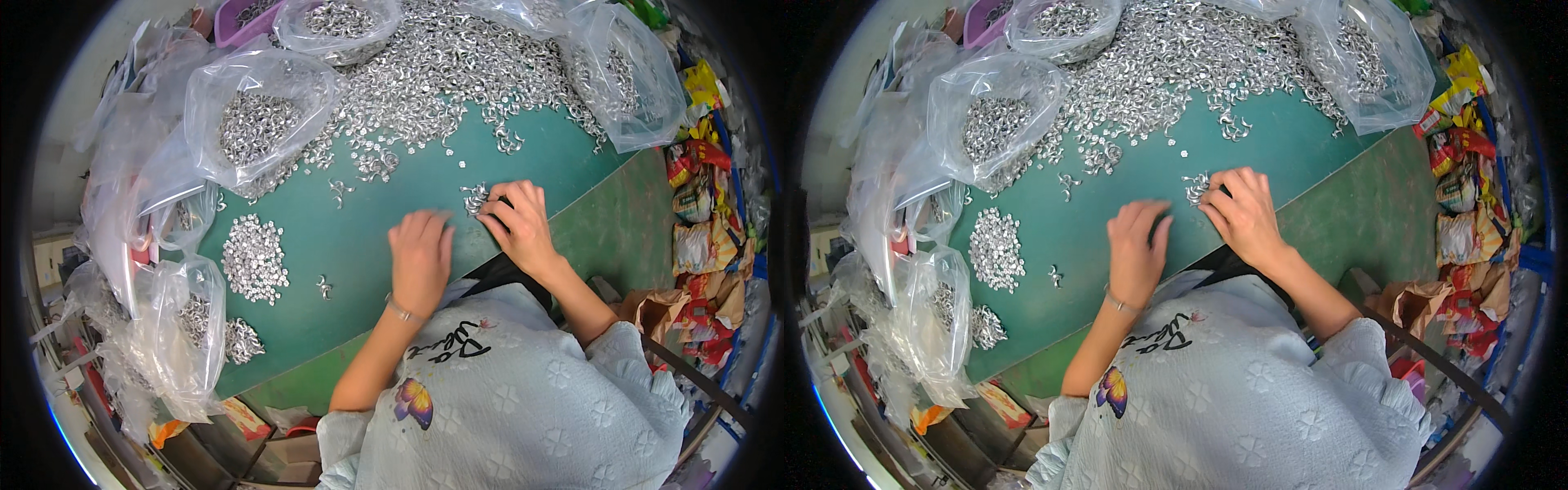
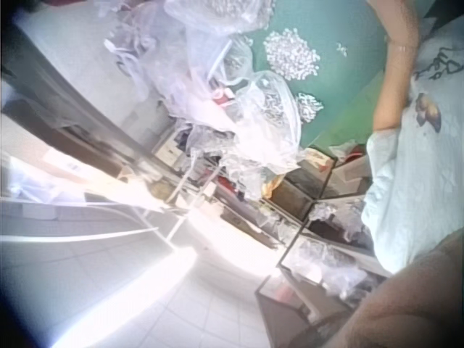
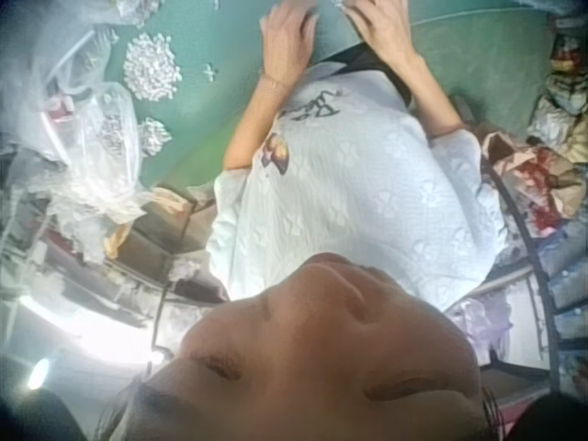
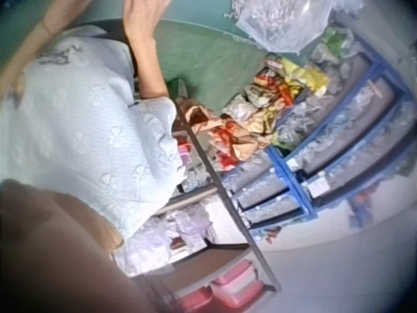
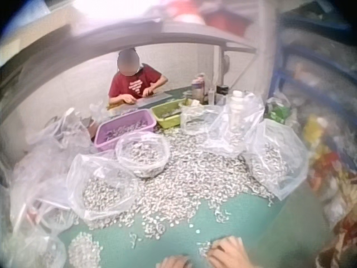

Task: The person picks up and sorts small metal hardware components by hand from a large pile on a workspace, occasionally placing them into plastic bags or smaller containers.

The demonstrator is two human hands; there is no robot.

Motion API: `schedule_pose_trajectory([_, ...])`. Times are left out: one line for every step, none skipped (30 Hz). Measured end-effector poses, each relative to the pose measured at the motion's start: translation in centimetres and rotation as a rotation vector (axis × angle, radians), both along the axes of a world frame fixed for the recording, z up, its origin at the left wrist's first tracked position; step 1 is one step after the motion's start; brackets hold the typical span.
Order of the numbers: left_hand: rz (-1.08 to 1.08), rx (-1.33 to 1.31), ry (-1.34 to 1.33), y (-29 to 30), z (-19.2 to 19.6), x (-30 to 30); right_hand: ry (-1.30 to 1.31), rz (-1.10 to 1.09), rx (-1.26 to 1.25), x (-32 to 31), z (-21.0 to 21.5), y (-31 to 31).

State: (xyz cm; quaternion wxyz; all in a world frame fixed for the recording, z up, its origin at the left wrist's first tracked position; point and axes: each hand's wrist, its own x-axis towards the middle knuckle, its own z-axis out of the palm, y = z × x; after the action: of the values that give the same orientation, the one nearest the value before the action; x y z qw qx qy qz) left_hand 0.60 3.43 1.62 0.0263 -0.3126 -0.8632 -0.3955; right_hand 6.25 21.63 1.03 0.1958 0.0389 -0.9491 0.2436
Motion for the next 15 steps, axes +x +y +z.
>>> schedule_pose_trajectory([0.008, -0.022, -0.004, 0.9, -0.1, -0.1, 0.0, 0.004, -0.019, 0.1, 0.0, 0.1])
schedule_pose_trajectory([0.011, -0.042, -0.007, 1.8, -0.3, -0.3, 0.001, 0.004, -0.036, 0.1, 0.0, 0.3])
schedule_pose_trajectory([0.016, -0.063, -0.011, 2.4, -0.4, -0.4, 0.001, 0.005, -0.054, 0.1, 0.0, 0.5])
schedule_pose_trajectory([0.034, -0.086, -0.026, 2.9, -0.5, -0.5, 0.003, -0.003, -0.068, 0.1, 0.1, 0.6])
schedule_pose_trajectory([0.048, -0.112, -0.042, 3.2, -0.7, -0.6, 0.004, -0.014, -0.085, 0.2, 0.1, 0.6])
schedule_pose_trajectory([0.065, -0.138, -0.057, 3.4, -0.9, -0.7, 0.005, -0.024, -0.102, 0.2, 0.1, 0.6])
schedule_pose_trajectory([0.062, -0.129, -0.063, 3.5, -1.0, -0.9, 0.006, -0.018, -0.104, 0.2, 0.2, 0.7])
schedule_pose_trajectory([0.06, -0.119, -0.071, 3.6, -1.2, -1.1, 0.006, -0.01, -0.106, 0.2, 0.2, 0.8])
schedule_pose_trajectory([0.058, -0.11, -0.079, 3.7, -1.4, -1.2, 0.005, -0.002, -0.108, 0.2, 0.2, 0.8])
schedule_pose_trajectory([0.05, -0.08, -0.117, 3.6, -1.5, -1.2, 0.004, 0.0, -0.117, 0.2, 0.1, 0.7])
schedule_pose_trajectory([0.041, -0.05, -0.155, 3.6, -1.6, -1.4, 0.004, -0.001, -0.125, 0.3, 0.1, 0.6])
schedule_pose_trajectory([0.032, -0.019, -0.193, 3.6, -1.7, -1.5, 0.003, 0.0, -0.133, 0.3, 0.1, 0.5])
schedule_pose_trajectory([0.054, 0.029, -0.212, 3.7, -1.7, -1.5, 0.005, 0.007, -0.139, 0.2, 0.1, 0.4])
schedule_pose_trajectory([0.075, 0.078, -0.232, 3.8, -1.7, -1.6, 0.006, 0.012, -0.144, 0.2, 0.1, 0.3])
schedule_pose_trajectory([0.097, 0.127, -0.251, 3.8, -1.7, -1.6, 0.007, 0.019, -0.149, 0.1, 0.1, 0.1])
